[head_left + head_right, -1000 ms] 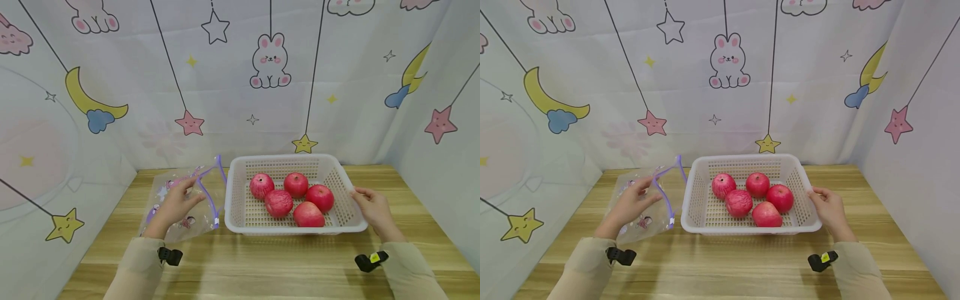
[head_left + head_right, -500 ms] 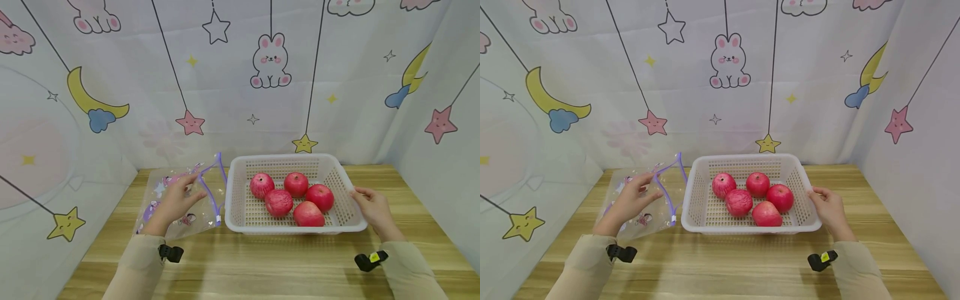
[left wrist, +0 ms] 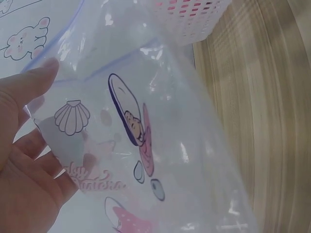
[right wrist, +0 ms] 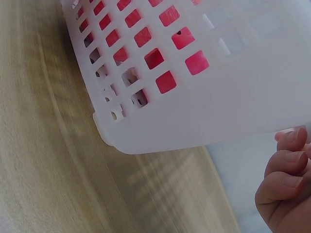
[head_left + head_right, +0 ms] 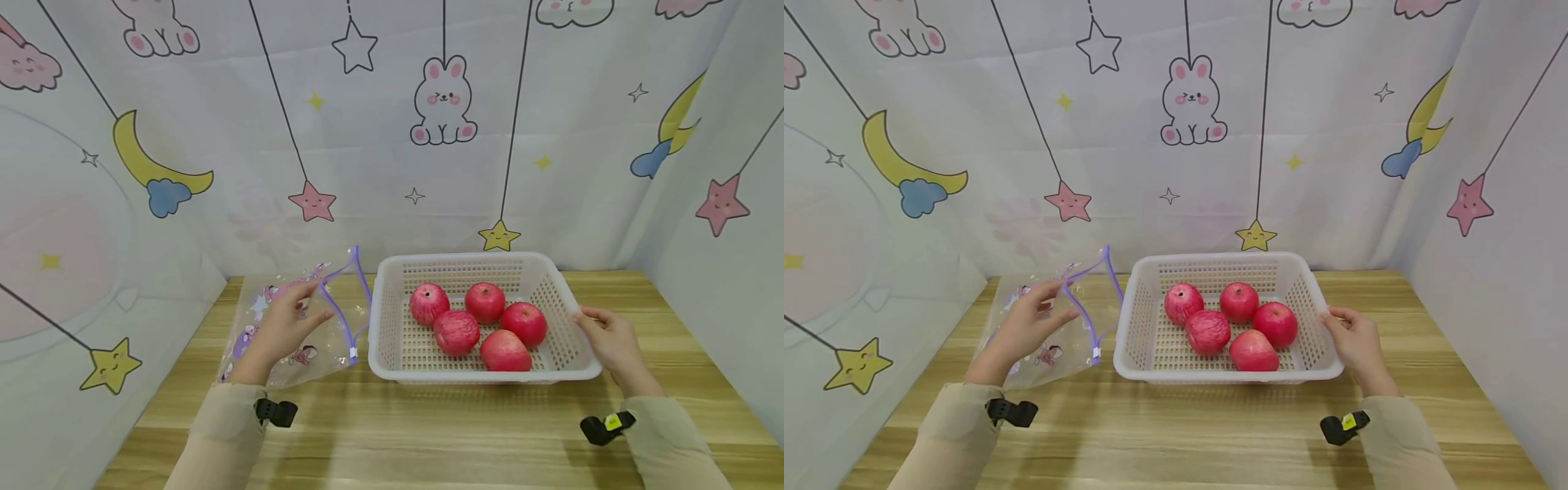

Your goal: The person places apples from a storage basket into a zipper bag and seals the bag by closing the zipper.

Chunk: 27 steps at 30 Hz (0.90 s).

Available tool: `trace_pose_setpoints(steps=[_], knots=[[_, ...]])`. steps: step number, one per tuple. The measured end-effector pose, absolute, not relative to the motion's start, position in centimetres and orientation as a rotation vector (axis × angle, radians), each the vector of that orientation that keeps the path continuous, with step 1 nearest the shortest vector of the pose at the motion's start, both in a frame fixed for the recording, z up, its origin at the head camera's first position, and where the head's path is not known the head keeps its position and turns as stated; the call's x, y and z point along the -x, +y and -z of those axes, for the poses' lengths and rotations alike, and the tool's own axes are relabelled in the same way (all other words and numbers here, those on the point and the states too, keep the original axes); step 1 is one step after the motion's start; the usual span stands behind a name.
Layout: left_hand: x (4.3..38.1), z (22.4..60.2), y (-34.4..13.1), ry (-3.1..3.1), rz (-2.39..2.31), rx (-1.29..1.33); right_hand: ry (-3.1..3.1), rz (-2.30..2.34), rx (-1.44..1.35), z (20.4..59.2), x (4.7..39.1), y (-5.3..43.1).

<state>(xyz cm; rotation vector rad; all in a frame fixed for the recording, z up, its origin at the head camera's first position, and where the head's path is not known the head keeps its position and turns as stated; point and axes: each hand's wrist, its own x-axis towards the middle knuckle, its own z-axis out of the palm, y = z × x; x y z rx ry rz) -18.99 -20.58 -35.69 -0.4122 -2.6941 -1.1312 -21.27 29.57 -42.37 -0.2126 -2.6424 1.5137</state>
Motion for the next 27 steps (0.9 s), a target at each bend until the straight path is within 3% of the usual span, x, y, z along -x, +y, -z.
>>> trace_pose_setpoints(steps=[27], knots=[[18.9,34.5,-21.6,-2.719,1.152,0.367,-2.646,-1.530,0.226,42.3,21.2,29.6]])
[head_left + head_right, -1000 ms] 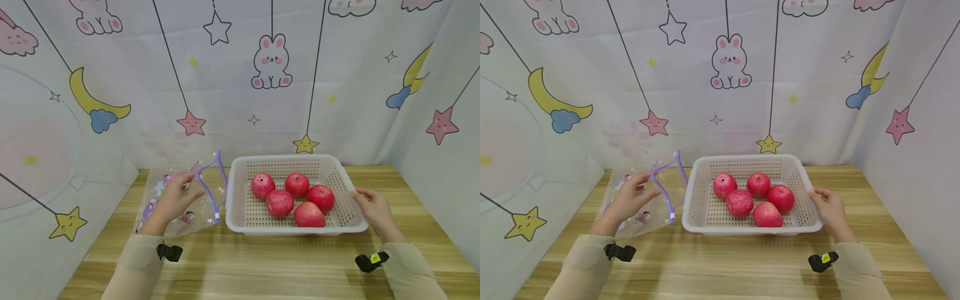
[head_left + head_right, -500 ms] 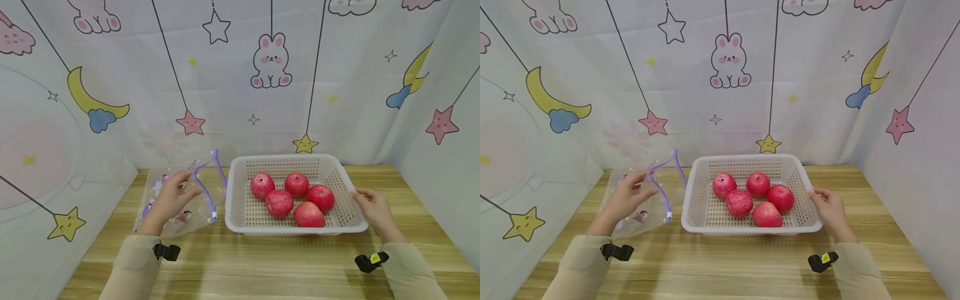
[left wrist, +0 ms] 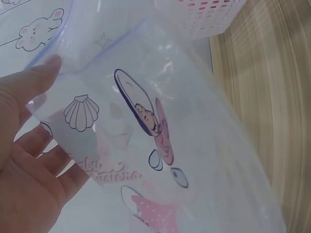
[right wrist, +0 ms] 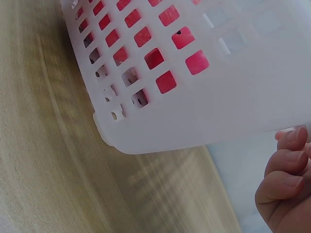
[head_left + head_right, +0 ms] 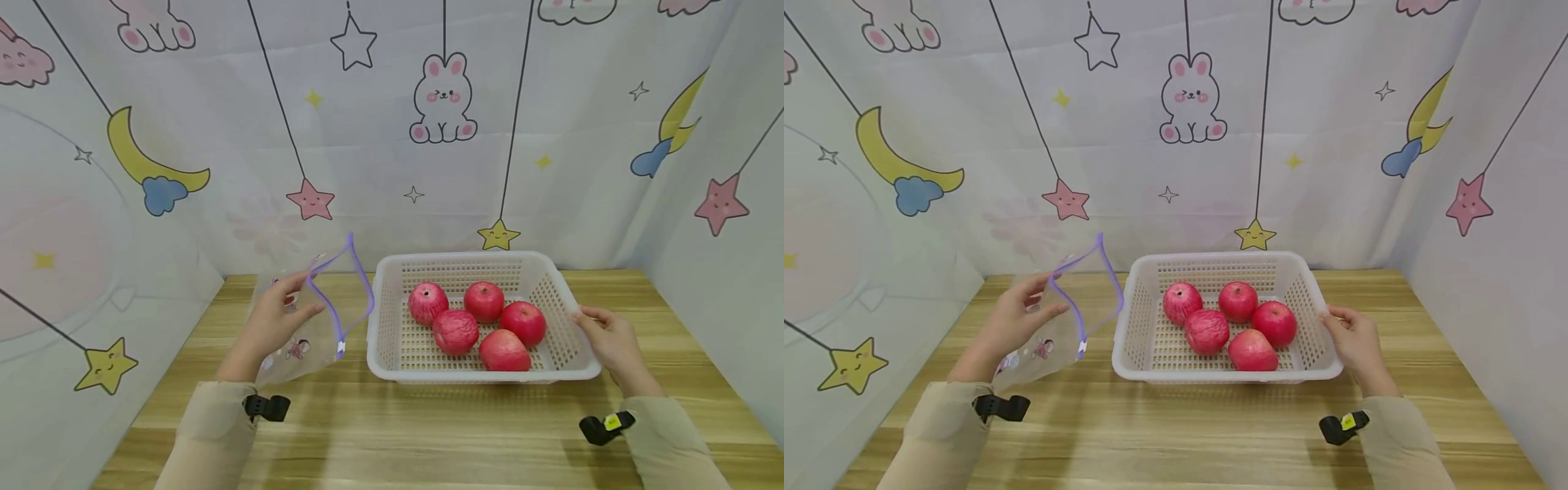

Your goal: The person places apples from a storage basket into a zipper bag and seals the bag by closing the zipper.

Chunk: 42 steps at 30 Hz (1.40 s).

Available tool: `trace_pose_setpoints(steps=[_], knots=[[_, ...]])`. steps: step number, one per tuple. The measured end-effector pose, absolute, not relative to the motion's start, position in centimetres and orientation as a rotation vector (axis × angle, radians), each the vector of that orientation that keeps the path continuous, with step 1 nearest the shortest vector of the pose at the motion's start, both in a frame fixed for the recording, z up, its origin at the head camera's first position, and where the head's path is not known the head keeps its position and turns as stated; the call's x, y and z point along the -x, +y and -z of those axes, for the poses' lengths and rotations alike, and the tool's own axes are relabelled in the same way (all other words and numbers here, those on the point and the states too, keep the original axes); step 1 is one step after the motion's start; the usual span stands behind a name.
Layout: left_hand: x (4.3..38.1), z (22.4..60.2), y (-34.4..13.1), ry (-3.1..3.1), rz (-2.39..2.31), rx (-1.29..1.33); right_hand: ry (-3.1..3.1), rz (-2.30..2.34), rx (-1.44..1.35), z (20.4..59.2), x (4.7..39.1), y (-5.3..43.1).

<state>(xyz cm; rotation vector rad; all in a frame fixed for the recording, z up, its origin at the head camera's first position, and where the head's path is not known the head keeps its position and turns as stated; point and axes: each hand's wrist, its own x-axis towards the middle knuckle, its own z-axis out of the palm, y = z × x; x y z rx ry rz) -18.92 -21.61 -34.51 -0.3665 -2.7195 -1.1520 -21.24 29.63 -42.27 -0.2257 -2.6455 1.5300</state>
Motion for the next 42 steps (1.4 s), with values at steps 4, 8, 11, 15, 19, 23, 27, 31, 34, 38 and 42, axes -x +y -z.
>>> trace_pose_setpoints(steps=[4,8,11,15,19,23,27,31,34,38,42], knots=[[19.0,34.6,-21.3,-2.725,1.177,0.367,-2.637,-1.540,0.231,42.3,21.3,29.7],[19.2,34.6,-20.8,-2.728,1.166,0.369,-2.636,-1.541,0.243,42.4,21.3,29.6],[19.3,34.8,-20.5,-2.735,1.160,0.369,-2.638,-1.533,0.253,42.5,21.4,29.6],[19.4,35.0,-20.2,-2.738,1.153,0.370,-2.643,-1.522,0.255,42.5,21.4,29.5],[19.5,35.2,-20.0,-2.739,1.151,0.378,-2.657,-1.506,0.248,42.4,21.4,29.4],[19.7,35.3,-19.8,-2.740,1.155,0.393,-2.669,-1.452,0.231,42.3,21.4,29.4],[19.8,35.4,-19.5,-2.737,1.154,0.402,-2.670,-1.373,0.191,42.2,21.3,29.5],[19.8,35.4,-19.4,-2.736,1.166,0.407,-2.682,-1.265,0.130,41.7,21.1,29.4],[19.8,35.4,-19.4,-2.733,1.174,0.412,-2.710,-1.167,0.095,41.3,21.1,29.3],[19.8,35.4,-19.4,-2.729,1.173,0.420,-2.764,-1.065,0.067,40.9,21.0,29.2],[19.8,35.4,-19.4,-2.731,1.169,0.432,-2.819,-0.965,0.040,40.5,20.8,29.2]])
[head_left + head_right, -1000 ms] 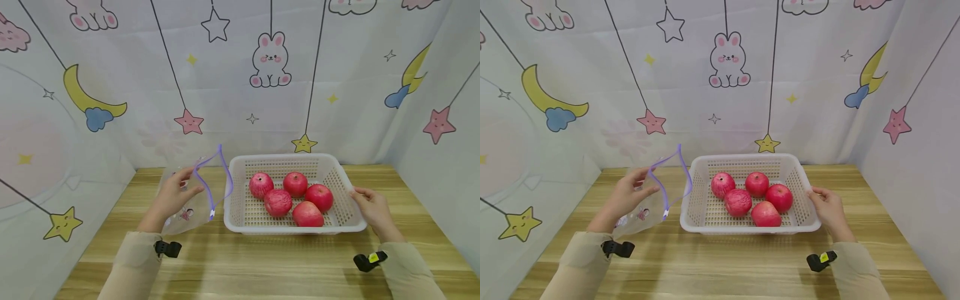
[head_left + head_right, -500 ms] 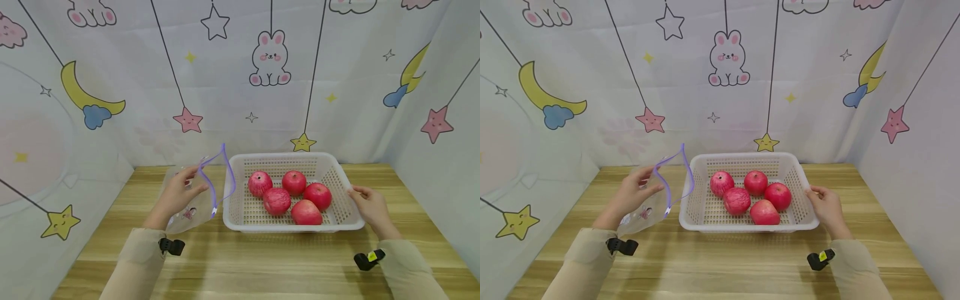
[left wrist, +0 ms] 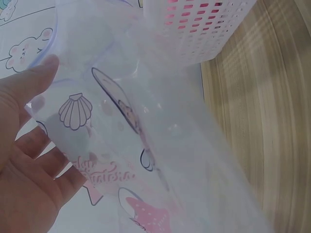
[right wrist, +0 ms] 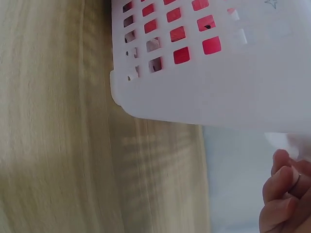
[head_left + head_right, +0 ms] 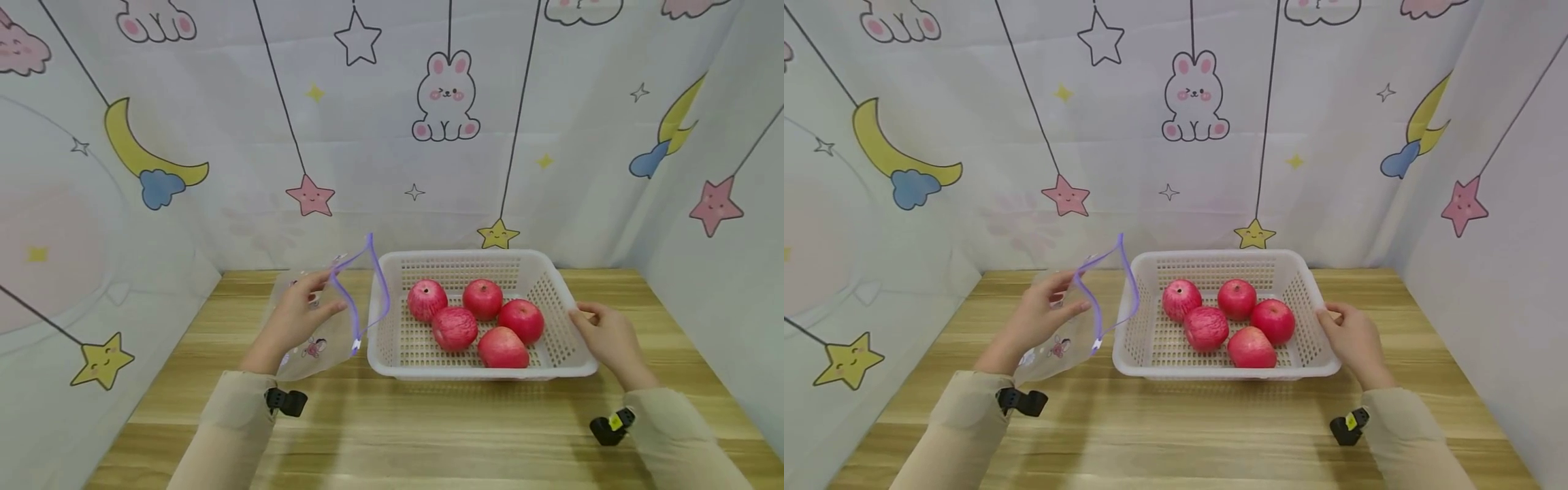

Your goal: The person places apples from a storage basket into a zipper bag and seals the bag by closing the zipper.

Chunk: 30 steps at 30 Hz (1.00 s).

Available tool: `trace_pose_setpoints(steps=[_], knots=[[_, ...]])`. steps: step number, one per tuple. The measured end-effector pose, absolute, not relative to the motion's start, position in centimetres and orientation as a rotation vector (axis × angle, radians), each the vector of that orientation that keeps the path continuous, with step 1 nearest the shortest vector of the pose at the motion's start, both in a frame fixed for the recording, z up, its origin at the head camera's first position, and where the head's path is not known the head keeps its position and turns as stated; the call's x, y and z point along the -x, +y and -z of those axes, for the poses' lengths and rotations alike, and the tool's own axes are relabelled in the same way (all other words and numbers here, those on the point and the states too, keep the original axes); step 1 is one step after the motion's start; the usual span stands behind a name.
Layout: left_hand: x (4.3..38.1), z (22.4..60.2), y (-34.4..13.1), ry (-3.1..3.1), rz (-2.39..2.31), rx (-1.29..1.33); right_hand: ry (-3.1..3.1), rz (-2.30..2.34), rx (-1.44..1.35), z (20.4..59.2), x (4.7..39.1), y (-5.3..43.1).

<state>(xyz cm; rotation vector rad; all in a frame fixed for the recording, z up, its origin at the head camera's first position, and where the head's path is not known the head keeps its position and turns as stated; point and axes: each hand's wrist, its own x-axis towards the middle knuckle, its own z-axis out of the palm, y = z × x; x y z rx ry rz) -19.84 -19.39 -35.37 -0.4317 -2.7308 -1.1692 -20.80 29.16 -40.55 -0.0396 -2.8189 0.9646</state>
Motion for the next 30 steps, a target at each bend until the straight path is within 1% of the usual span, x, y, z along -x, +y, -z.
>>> trace_pose_setpoints(steps=[17,30], knots=[[19.6,35.2,-19.1,-2.743,1.152,0.434,-2.902,-0.466,-0.206,39.4,21.1,28.6],[19.3,35.1,-19.2,-2.738,1.168,0.447,-2.963,-0.336,-0.259,38.1,20.1,26.8]])
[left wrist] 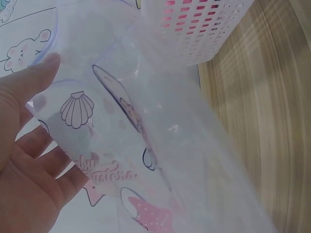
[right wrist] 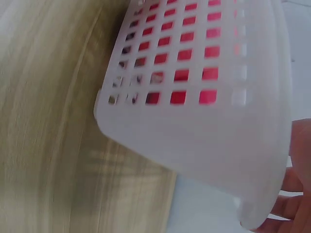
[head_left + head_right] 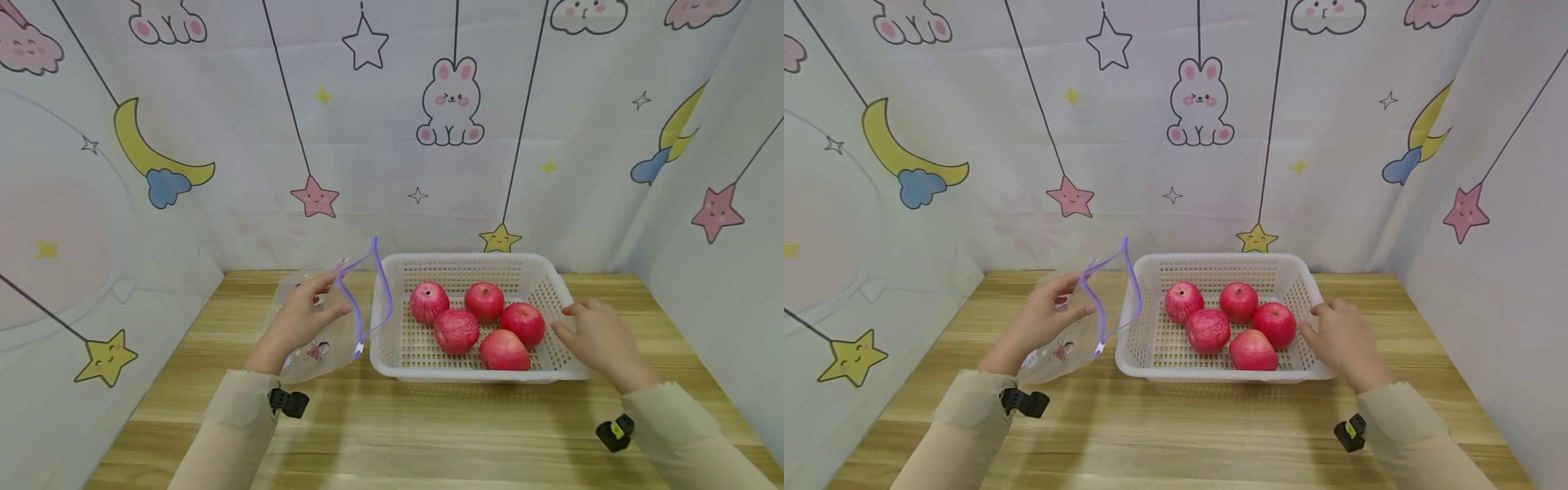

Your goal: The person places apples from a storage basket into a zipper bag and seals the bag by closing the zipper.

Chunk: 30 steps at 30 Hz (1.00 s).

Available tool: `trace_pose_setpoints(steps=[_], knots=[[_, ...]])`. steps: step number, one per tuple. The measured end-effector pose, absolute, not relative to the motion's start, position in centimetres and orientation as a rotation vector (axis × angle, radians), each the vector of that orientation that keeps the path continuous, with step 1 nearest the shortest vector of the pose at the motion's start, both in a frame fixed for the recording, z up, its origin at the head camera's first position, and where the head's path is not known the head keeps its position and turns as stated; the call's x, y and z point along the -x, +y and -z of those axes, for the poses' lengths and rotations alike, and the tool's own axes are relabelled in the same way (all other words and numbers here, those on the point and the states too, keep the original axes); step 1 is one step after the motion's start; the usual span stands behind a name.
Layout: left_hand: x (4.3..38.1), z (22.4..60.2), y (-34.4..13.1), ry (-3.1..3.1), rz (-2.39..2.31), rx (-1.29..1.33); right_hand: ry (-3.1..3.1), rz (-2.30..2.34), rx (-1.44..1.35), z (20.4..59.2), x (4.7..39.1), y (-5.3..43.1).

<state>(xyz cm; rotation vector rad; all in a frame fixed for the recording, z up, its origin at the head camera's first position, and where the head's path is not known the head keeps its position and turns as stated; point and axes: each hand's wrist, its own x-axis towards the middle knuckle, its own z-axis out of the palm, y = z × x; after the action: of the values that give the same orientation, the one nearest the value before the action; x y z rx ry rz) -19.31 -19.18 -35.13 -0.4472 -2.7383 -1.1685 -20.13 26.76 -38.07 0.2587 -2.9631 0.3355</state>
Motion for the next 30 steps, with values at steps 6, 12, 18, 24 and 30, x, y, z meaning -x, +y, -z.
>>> trace_pose_setpoints(steps=[6,12,18,24,30], knots=[[19.4,35.2,-19.1,-2.737,1.159,0.466,-2.964,-0.324,-0.295,37.7,19.4,25.3],[19.5,35.4,-19.1,-2.742,1.145,0.466,-3.004,-0.406,-0.334,37.3,18.7,23.6],[19.6,35.3,-19.0,-2.740,1.132,0.473,-3.068,-0.602,-0.318,37.1,18.4,22.0],[19.6,35.3,-18.9,-2.741,1.122,0.475,-3.070,-0.614,-0.336,37.3,18.2,20.9],[19.6,35.4,-18.9,-2.736,1.136,0.478,-3.113,-0.681,-0.322,37.9,18.1,20.1]])
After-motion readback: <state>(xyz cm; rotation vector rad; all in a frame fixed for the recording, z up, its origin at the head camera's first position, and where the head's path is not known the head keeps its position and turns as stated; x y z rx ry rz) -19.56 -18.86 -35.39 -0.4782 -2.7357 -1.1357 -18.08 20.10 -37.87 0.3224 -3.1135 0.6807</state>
